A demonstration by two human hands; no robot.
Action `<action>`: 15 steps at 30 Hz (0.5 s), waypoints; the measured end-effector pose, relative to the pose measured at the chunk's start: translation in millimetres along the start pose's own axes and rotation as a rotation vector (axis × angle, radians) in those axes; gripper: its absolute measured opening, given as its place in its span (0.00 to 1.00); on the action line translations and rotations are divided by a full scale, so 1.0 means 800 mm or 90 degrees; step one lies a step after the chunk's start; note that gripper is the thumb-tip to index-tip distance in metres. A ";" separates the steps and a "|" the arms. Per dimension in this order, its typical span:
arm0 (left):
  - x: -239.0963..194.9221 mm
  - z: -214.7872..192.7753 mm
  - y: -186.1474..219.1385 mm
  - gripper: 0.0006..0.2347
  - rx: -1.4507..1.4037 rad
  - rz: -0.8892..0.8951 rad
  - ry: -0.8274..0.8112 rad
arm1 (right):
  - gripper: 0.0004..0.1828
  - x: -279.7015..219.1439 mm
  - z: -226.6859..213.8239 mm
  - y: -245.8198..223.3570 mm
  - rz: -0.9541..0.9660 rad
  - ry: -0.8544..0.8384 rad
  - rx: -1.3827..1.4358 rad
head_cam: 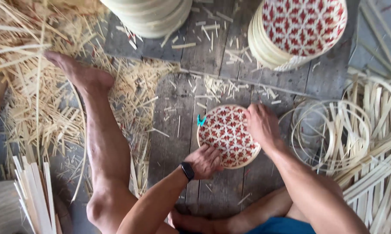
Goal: The person sits on the floor fitting a woven bamboo tray into a circular bamboo rim, pressing the tray edge into the rim ring by hand and working around the circumference. They use a small blue clip to hold the tray to the rim, reposition the assembly, and press the edges to seat the tray.
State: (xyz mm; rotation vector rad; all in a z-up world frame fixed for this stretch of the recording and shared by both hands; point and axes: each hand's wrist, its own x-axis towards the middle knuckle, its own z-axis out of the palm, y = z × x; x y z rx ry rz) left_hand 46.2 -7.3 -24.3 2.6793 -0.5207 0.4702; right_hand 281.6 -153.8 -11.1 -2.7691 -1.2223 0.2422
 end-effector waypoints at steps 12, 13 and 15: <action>-0.007 0.001 -0.001 0.19 -0.100 0.004 0.018 | 0.17 -0.162 0.034 -0.054 -0.333 -0.056 0.162; -0.011 0.007 -0.002 0.18 -0.117 0.015 0.019 | 0.14 -0.163 0.034 -0.055 -0.358 -0.039 0.132; -0.012 0.015 -0.021 0.17 -0.116 0.021 0.024 | 0.11 -0.142 0.047 -0.055 -0.398 -0.010 0.100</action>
